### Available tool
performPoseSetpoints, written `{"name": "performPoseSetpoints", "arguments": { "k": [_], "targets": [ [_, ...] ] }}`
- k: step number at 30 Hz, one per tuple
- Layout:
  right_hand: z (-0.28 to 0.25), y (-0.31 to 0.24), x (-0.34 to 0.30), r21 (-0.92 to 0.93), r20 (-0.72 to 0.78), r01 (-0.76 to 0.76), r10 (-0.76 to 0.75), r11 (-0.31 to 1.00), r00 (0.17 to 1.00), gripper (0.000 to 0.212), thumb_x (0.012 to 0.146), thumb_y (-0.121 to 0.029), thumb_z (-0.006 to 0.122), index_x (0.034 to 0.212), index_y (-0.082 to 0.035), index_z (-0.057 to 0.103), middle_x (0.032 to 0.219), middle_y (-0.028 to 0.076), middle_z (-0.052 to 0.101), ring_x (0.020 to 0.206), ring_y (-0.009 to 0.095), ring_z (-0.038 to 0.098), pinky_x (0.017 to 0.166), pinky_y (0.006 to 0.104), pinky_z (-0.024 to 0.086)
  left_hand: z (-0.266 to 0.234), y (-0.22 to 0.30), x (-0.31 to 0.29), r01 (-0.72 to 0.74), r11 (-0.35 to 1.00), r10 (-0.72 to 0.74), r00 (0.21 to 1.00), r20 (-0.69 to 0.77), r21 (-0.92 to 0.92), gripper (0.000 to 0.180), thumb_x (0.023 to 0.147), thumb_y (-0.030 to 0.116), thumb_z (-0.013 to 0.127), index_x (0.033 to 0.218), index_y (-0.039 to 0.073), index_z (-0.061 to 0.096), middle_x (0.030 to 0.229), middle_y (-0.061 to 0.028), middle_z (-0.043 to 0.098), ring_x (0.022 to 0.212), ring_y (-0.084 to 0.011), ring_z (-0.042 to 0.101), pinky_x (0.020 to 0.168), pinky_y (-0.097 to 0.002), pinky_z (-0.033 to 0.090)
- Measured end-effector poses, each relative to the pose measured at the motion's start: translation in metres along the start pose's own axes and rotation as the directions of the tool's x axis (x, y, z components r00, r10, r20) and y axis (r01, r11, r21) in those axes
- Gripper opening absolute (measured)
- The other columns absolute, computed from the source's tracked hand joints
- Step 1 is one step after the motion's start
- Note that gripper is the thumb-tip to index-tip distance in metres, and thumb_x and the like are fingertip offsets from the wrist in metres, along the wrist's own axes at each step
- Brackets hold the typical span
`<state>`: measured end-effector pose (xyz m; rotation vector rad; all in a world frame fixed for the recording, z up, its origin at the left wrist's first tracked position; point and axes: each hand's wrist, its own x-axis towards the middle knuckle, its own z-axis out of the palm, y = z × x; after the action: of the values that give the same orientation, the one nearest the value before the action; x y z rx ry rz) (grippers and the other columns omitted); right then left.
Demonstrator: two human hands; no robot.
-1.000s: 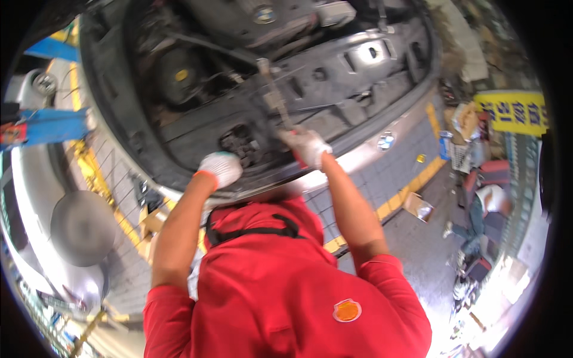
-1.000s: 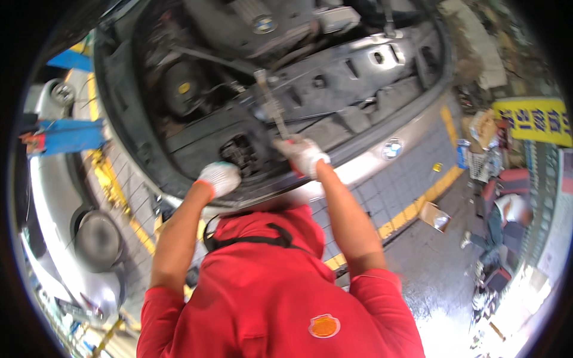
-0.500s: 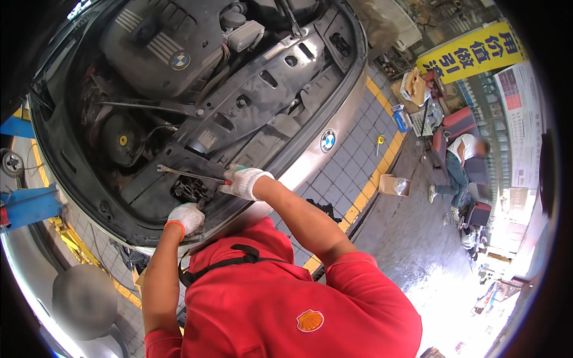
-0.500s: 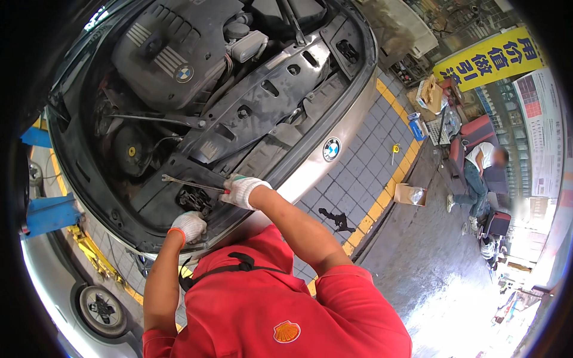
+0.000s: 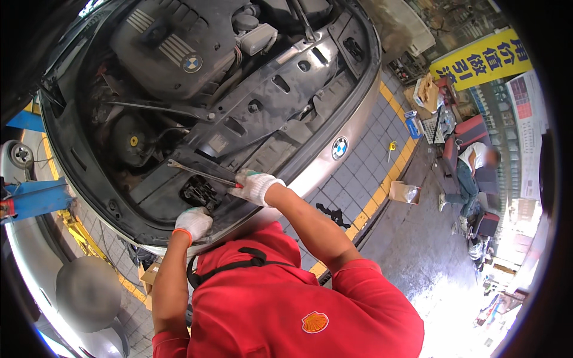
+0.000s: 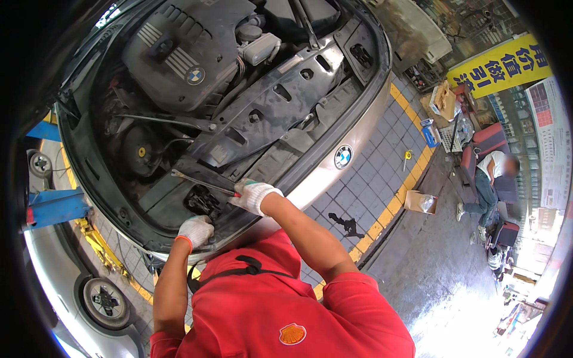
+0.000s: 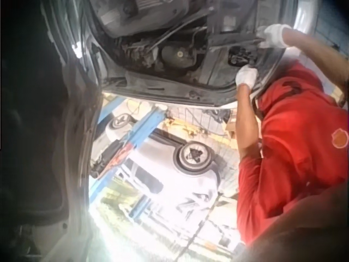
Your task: The person removes a plastic cover from the front of a car engine bay using a wrench. They loosen bolts, detach the cover, and set it aside.
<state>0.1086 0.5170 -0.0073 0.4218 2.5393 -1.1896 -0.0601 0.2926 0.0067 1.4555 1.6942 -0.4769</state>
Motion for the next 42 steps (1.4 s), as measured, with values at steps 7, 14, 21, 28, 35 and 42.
{"name": "performPoseSetpoints", "arguments": {
  "k": [7,14,21,28,35,42],
  "targets": [
    [0.014,0.007,0.002,-0.057,-0.009,0.019,-0.019,0.998,1.000,0.056,0.103,-0.050,0.056,0.120,0.001,0.070,0.122,0.025,0.067,0.119,0.042,0.064,0.102,0.0468,0.051,0.015,-0.001,0.003,0.231,0.899,-0.266,0.963,-0.047,-0.372,0.045,0.084,0.027,0.064,0.123,0.008,0.074,0.125,-0.0214,0.073,0.118,-0.0379,0.068,0.099,-0.0457,0.054],
    [0.005,-0.021,-0.021,-0.065,-0.346,0.161,-0.173,0.985,0.922,0.048,0.099,-0.048,0.065,0.107,-0.002,0.072,0.126,0.025,0.067,0.115,0.042,0.062,0.101,0.0478,0.051,0.020,-0.002,-0.043,0.017,0.101,-0.378,0.926,-0.023,-0.995,0.044,0.097,0.011,0.049,0.138,0.006,0.066,0.087,-0.0044,0.067,0.078,-0.0136,0.063,0.076,-0.0277,0.055],
    [0.034,-0.077,-0.044,0.242,0.057,-0.222,0.214,0.945,0.975,0.044,0.101,-0.045,0.064,0.128,-0.011,0.065,0.109,0.020,0.070,0.096,0.038,0.068,0.080,0.0446,0.055,0.078,-0.036,-0.084,-0.214,-0.250,-0.445,0.891,-0.084,-0.944,0.040,0.100,0.007,0.048,0.136,-0.002,0.065,0.098,-0.0082,0.073,0.081,-0.0155,0.068,0.077,-0.0288,0.057],
    [0.093,-0.176,-0.032,0.119,0.237,-0.472,0.436,0.874,0.868,0.058,0.101,-0.063,0.055,0.123,-0.010,0.064,0.109,0.023,0.072,0.106,0.043,0.069,0.088,0.0480,0.053,0.130,-0.095,-0.105,-0.344,-0.483,-0.298,0.929,-0.218,-0.805,0.038,0.104,0.018,0.056,0.133,-0.005,0.063,0.090,-0.0107,0.071,0.074,-0.0184,0.066,0.068,-0.0301,0.053],
    [0.178,-0.246,-0.023,0.191,0.166,-0.326,0.297,0.926,0.940,0.050,0.100,-0.049,0.067,0.136,-0.016,0.064,0.104,0.018,0.072,0.093,0.033,0.073,0.079,0.0416,0.057,0.145,-0.164,-0.146,-0.274,-0.591,-0.126,0.960,-0.250,-0.759,0.029,0.104,0.022,0.057,0.117,0.000,0.070,0.070,0.0038,0.053,0.061,-0.0084,0.047,0.056,-0.0251,0.036],
    [0.210,-0.300,-0.009,0.279,0.149,-0.590,0.573,0.758,0.806,0.055,0.100,-0.045,0.068,0.141,-0.009,0.061,0.123,0.021,0.071,0.116,0.034,0.067,0.103,0.0378,0.051,0.121,-0.186,-0.158,-0.291,-0.523,-0.415,0.908,-0.058,-0.801,0.032,0.104,0.036,0.066,0.096,0.006,0.074,0.060,0.0039,0.052,0.048,-0.0075,0.042,0.046,-0.0272,0.032]
  ]
}}
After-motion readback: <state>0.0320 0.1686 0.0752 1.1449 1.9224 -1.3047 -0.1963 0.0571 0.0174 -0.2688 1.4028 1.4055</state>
